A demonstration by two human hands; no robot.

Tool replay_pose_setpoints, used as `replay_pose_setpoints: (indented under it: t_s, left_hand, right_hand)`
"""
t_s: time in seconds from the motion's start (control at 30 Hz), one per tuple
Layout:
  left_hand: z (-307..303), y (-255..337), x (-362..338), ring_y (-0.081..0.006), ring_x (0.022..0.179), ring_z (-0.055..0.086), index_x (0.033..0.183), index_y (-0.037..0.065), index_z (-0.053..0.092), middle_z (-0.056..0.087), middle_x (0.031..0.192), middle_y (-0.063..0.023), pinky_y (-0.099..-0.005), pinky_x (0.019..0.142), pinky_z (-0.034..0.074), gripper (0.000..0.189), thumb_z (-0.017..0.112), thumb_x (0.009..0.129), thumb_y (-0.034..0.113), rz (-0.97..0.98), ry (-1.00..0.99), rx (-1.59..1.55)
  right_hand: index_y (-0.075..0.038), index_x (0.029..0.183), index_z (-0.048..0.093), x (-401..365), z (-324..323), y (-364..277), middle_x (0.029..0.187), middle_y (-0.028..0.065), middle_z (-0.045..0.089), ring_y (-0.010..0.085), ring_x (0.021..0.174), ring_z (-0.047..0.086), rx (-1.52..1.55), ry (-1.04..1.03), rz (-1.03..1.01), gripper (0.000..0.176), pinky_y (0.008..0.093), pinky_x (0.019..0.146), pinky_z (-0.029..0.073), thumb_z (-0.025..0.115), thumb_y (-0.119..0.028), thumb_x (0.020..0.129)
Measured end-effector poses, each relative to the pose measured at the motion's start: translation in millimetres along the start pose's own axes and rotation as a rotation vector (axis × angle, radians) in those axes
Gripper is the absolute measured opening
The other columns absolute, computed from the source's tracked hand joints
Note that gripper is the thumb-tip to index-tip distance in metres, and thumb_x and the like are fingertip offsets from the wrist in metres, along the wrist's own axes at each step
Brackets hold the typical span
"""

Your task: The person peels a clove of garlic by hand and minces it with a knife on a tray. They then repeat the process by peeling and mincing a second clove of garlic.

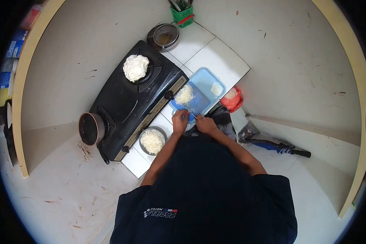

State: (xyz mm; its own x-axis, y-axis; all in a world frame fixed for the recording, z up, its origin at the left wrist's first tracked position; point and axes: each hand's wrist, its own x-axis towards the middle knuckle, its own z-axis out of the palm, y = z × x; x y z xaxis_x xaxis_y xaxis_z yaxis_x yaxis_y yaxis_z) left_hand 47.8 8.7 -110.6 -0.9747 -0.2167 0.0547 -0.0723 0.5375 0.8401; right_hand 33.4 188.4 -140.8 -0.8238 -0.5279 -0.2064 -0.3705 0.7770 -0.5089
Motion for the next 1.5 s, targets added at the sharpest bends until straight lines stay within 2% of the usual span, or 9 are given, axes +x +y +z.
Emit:
replay_pose_setpoints:
  t_s: [0.07, 0.17, 0.3, 0.67, 1.1, 1.2, 1.27, 1.4, 1.5]
  left_hand:
    - [1.5, -0.2, -2.3, -0.0255, 0.076, 0.070, 0.094, 0.001, 0.074, 0.070, 0.085, -0.0130, -0.0352, 0.072, 0.054, 0.006, 0.072, 0.088, 0.002, 0.000, 0.041, -0.035]
    - [-0.5, 3.7, -1.6, -0.0251, 0.077, 0.070, 0.093, 0.001, 0.074, 0.070, 0.086, -0.0130, -0.0354, 0.073, 0.055, 0.006, 0.071, 0.087, 0.000, -0.009, 0.026, 0.021]
    - [2.7, -0.7, -2.2, -0.0250, 0.077, 0.071, 0.093, 0.001, 0.075, 0.071, 0.087, -0.0134, -0.0354, 0.073, 0.055, 0.007, 0.071, 0.087, -0.001, -0.007, 0.030, 0.006]
    - [-2.1, 2.0, -1.6, -0.0260, 0.079, 0.073, 0.094, 0.000, 0.075, 0.071, 0.089, -0.0144, -0.0354, 0.075, 0.057, 0.009, 0.069, 0.088, -0.001, -0.035, -0.007, -0.038]
    - [-1.9, 0.3, -1.1, -0.0256, 0.080, 0.074, 0.093, 0.000, 0.071, 0.072, 0.090, -0.0132, -0.0340, 0.074, 0.057, 0.005, 0.071, 0.088, 0.001, -0.025, -0.018, -0.049]
    - [-1.6, -0.3, -0.6, -0.0257, 0.083, 0.075, 0.096, 0.000, 0.071, 0.073, 0.092, -0.0139, -0.0338, 0.074, 0.058, 0.007, 0.072, 0.089, 0.001, -0.111, -0.022, -0.042]
    - [-0.1, -7.0, -1.6, -0.0264, 0.084, 0.075, 0.098, -0.001, 0.070, 0.073, 0.095, -0.0150, -0.0347, 0.075, 0.058, 0.008, 0.071, 0.090, 0.000, -0.024, -0.021, -0.099]
    - [-2.4, -2.7, -2.5, -0.0276, 0.085, 0.075, 0.098, -0.002, 0.070, 0.072, 0.096, -0.0155, -0.0358, 0.075, 0.058, 0.008, 0.070, 0.090, -0.002, 0.009, -0.036, -0.028]
    - [-2.5, -2.0, -4.3, -0.0293, 0.084, 0.074, 0.097, -0.002, 0.069, 0.071, 0.095, -0.0158, -0.0367, 0.075, 0.058, 0.008, 0.071, 0.090, -0.001, 0.035, -0.030, -0.003]
  right_hand:
    - [0.001, 0.105, 0.053, 2.2, -1.8, -3.7, 0.070, 0.0234, 0.068, 0.0442, 0.064, 0.069, 0.003, 0.006, -0.009, 0.033, 0.0573, 0.059, 0.055, 0.054, -0.032, 0.101]
    - [0.001, 0.104, 0.053, -4.1, -7.8, -1.9, 0.070, 0.0238, 0.068, 0.0442, 0.064, 0.069, 0.002, 0.046, -0.032, 0.033, 0.0570, 0.059, 0.056, 0.054, -0.032, 0.101]
    - [0.001, 0.103, 0.053, -13.4, -12.0, 5.1, 0.069, 0.0241, 0.068, 0.0441, 0.063, 0.069, -0.015, -0.010, 0.026, 0.034, 0.0566, 0.058, 0.055, 0.055, -0.033, 0.101]
    - [0.000, 0.104, 0.051, -15.0, -16.2, 5.2, 0.066, 0.0242, 0.066, 0.0441, 0.061, 0.068, -0.003, 0.026, -0.065, 0.033, 0.0562, 0.056, 0.055, 0.056, -0.032, 0.100]
    - [0.001, 0.103, 0.050, -2.0, -11.8, -2.0, 0.067, 0.0250, 0.067, 0.0455, 0.062, 0.068, 0.023, 0.018, -0.053, 0.033, 0.0566, 0.057, 0.055, 0.054, -0.031, 0.101]
    - [0.001, 0.103, 0.051, -8.0, -13.5, 0.4, 0.067, 0.0249, 0.067, 0.0454, 0.062, 0.069, 0.009, -0.008, -0.052, 0.033, 0.0567, 0.057, 0.055, 0.053, -0.032, 0.101]
    - [0.001, 0.104, 0.051, -11.9, -10.7, 3.0, 0.067, 0.0247, 0.067, 0.0453, 0.062, 0.069, -0.015, -0.037, -0.024, 0.034, 0.0568, 0.057, 0.055, 0.052, -0.033, 0.102]
    - [0.001, 0.105, 0.051, -5.0, -12.9, -4.6, 0.067, 0.0246, 0.067, 0.0453, 0.062, 0.069, -0.035, -0.023, -0.007, 0.034, 0.0571, 0.057, 0.056, 0.052, -0.033, 0.102]
    - [0.001, 0.109, 0.052, -1.6, -19.1, -11.1, 0.076, 0.0246, 0.071, 0.0447, 0.070, 0.071, -0.021, -0.084, 0.040, 0.034, 0.0570, 0.064, 0.056, 0.052, -0.032, 0.101]
